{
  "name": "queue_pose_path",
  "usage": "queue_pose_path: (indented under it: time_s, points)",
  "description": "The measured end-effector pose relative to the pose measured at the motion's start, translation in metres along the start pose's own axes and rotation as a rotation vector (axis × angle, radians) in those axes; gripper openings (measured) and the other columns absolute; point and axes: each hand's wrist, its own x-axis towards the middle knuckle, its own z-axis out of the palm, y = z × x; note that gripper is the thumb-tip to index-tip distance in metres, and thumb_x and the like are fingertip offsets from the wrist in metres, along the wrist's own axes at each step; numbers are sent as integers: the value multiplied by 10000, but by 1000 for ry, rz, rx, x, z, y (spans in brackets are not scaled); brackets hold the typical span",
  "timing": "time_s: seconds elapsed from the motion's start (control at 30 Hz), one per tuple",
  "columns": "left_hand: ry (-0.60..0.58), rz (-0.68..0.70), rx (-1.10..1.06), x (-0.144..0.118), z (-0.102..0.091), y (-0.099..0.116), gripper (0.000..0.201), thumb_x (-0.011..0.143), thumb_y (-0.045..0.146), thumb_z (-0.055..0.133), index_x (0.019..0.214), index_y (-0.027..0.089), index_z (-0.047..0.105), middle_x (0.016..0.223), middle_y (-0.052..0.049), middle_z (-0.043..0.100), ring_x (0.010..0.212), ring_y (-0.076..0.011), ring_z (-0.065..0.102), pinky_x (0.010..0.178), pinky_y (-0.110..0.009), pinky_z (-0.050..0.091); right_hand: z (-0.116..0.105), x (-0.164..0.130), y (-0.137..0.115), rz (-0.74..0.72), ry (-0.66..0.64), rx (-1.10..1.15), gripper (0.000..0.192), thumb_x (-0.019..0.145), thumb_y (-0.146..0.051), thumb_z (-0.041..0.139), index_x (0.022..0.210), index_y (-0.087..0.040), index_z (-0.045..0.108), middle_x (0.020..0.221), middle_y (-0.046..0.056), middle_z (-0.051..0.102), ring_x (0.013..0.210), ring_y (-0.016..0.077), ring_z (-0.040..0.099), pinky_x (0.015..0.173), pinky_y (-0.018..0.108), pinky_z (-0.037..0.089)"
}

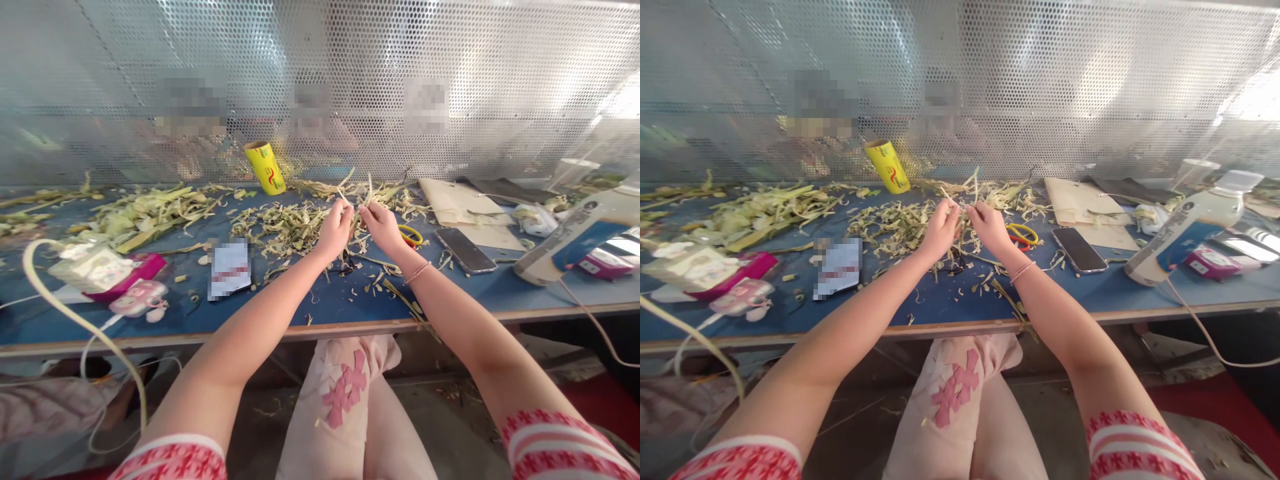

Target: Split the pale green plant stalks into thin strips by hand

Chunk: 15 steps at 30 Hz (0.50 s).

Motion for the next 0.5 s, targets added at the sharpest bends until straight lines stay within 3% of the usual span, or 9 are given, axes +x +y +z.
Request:
queue_pose_path:
  time_s: [0.27, 0.5]
  points:
    - [61, -377, -432, 0, 8, 15, 120, 845, 198, 551, 754, 173, 476, 573, 39, 568, 478, -73, 534, 539, -213, 424, 1, -1, 0, -58, 107, -19, 314, 890, -346, 479, 630, -221, 354, 571, -37, 432, 582, 117, 365, 616, 273, 297]
    - [14, -387, -472, -4, 11, 19, 147, 780, 40, 523, 712, 159, 470, 565, 43, 543, 474, -49, 496, 507, -186, 384, 1, -1, -2, -55, 104, 9, 296, 887, -302, 475, 640, -221, 334, 590, -43, 410, 591, 113, 352, 615, 273, 283]
